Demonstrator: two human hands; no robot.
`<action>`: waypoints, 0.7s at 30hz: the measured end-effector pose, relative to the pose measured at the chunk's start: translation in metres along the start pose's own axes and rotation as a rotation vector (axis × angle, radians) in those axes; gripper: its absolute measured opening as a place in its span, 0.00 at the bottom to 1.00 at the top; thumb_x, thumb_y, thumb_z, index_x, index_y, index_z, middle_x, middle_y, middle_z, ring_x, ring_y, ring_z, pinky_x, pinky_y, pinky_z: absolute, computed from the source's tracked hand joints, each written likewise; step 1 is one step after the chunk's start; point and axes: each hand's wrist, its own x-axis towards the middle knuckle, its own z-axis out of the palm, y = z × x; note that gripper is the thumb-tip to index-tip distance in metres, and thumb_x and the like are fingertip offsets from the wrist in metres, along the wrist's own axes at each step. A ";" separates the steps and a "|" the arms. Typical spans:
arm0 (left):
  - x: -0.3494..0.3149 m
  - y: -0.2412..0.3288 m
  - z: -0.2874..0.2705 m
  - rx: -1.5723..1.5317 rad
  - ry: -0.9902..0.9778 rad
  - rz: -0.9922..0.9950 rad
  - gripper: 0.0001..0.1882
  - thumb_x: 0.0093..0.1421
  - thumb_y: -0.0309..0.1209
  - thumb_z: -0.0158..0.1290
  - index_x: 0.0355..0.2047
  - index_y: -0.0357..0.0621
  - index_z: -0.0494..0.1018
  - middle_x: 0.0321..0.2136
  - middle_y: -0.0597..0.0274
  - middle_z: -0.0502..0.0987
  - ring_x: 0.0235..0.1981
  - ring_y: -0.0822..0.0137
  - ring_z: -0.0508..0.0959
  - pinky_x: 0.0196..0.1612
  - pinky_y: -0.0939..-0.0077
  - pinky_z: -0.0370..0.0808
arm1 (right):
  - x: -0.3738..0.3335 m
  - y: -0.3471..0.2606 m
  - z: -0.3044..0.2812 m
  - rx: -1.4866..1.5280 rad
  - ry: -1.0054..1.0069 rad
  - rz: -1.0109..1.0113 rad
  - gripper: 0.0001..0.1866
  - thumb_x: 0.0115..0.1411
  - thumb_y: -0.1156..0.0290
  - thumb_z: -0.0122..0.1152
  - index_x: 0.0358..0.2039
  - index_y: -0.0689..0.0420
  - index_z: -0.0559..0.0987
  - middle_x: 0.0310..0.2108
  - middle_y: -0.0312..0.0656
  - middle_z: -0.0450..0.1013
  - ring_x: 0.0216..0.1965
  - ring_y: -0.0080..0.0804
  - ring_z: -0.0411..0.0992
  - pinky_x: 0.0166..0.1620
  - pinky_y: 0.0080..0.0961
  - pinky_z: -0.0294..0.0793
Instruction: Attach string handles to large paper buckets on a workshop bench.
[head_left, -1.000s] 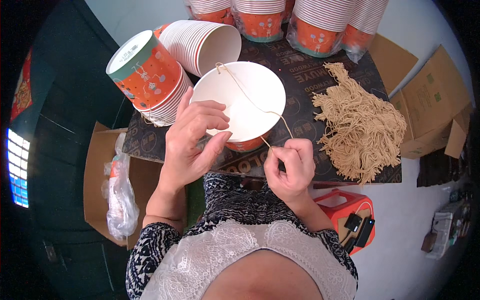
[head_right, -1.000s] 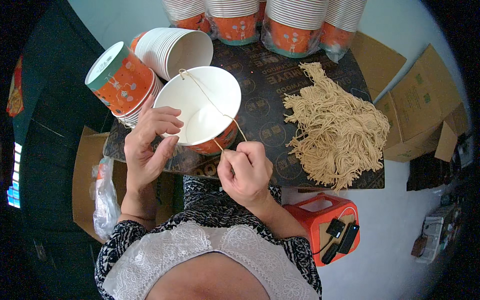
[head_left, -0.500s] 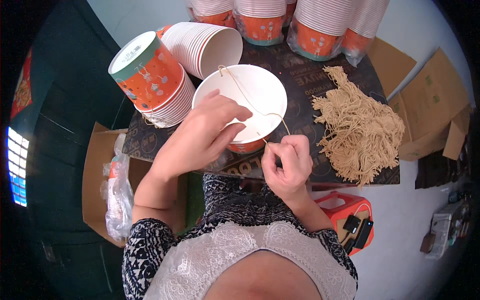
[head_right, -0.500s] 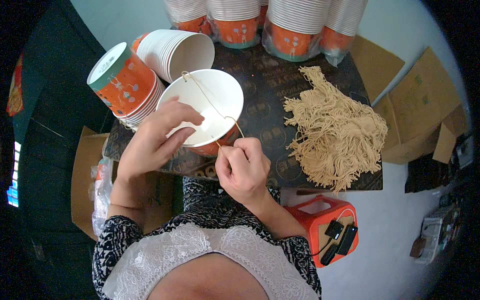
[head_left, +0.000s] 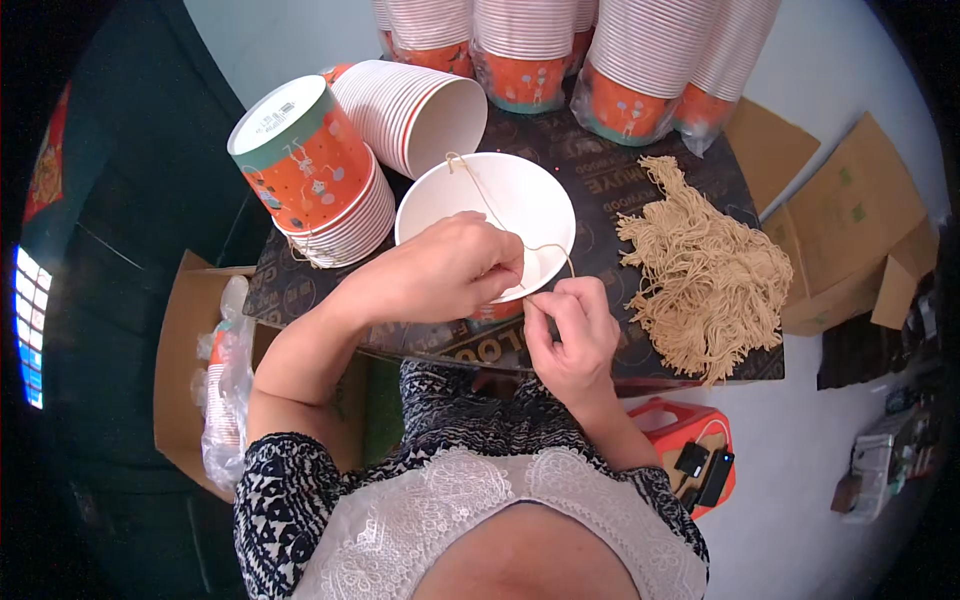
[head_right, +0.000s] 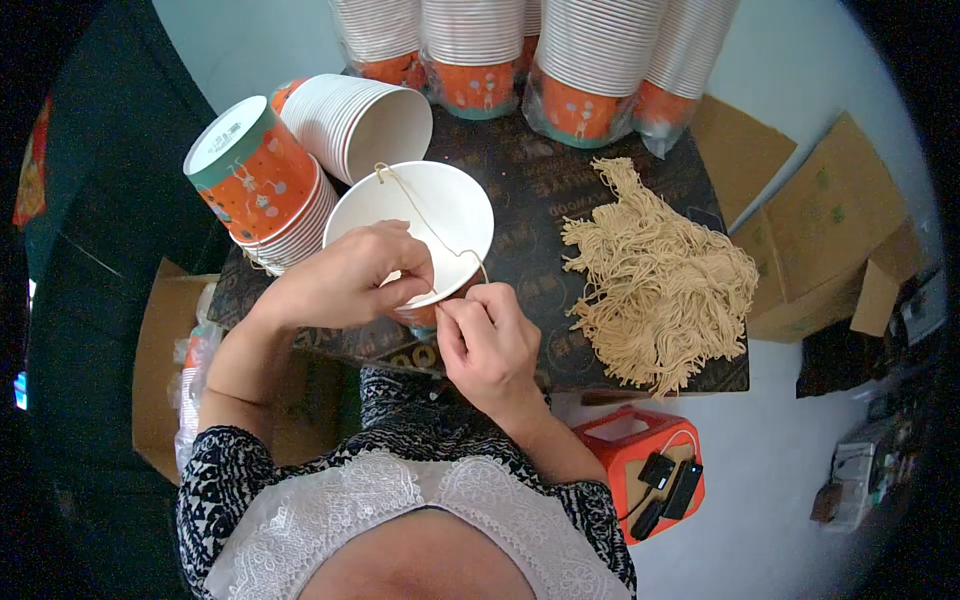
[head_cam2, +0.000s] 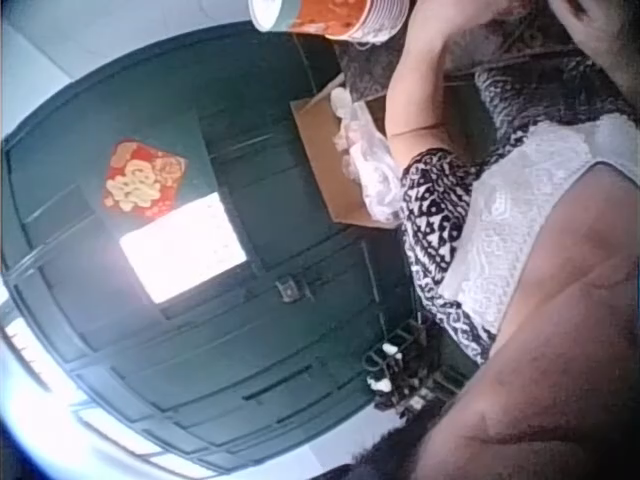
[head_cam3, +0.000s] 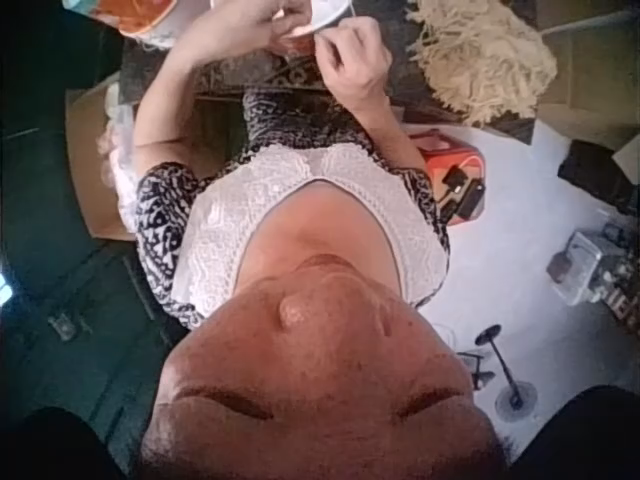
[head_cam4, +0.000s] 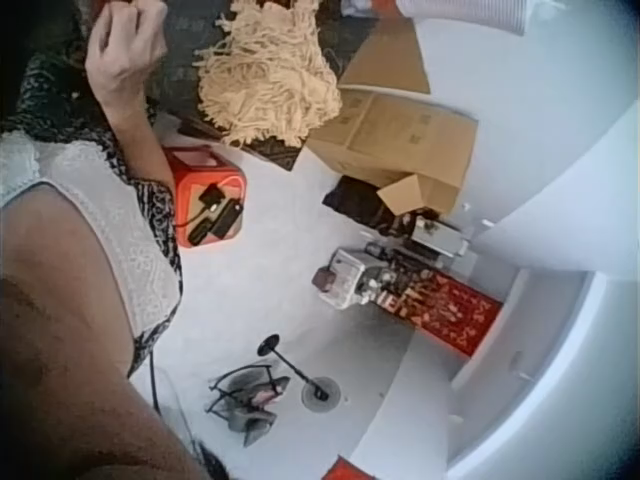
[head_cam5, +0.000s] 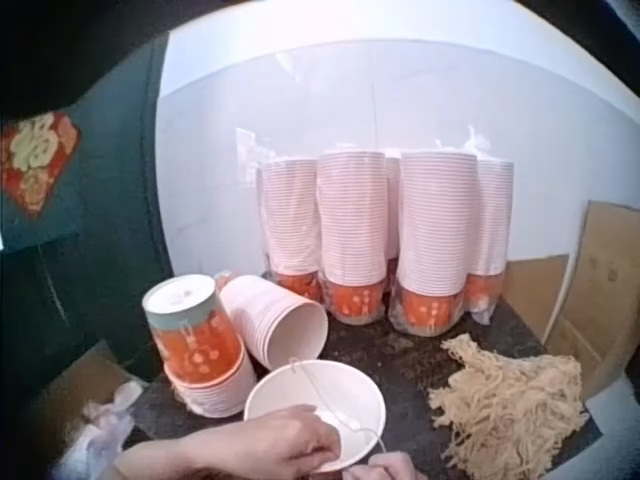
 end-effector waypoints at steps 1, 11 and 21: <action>0.000 0.001 -0.001 -0.013 0.013 -0.002 0.04 0.55 0.25 0.57 0.29 0.36 0.76 0.25 0.51 0.77 0.35 0.53 0.76 0.38 0.62 0.72 | 0.002 0.000 -0.003 -0.003 -0.054 0.020 0.11 0.47 0.81 0.69 0.30 0.59 0.77 0.29 0.41 0.67 0.23 0.37 0.72 0.24 0.31 0.71; 0.006 -0.020 0.005 -0.007 0.173 0.326 0.08 0.58 0.26 0.51 0.30 0.31 0.75 0.25 0.44 0.78 0.30 0.48 0.80 0.34 0.60 0.74 | 0.006 0.003 -0.007 -0.014 -0.120 0.044 0.09 0.49 0.79 0.70 0.31 0.58 0.78 0.29 0.41 0.69 0.24 0.38 0.73 0.26 0.31 0.73; 0.001 -0.003 -0.003 -0.053 -0.015 0.059 0.06 0.56 0.27 0.56 0.28 0.35 0.76 0.25 0.50 0.77 0.33 0.52 0.76 0.39 0.64 0.72 | 0.013 0.001 -0.024 -0.006 -0.240 0.088 0.09 0.49 0.80 0.68 0.31 0.59 0.77 0.30 0.41 0.69 0.27 0.39 0.74 0.28 0.32 0.73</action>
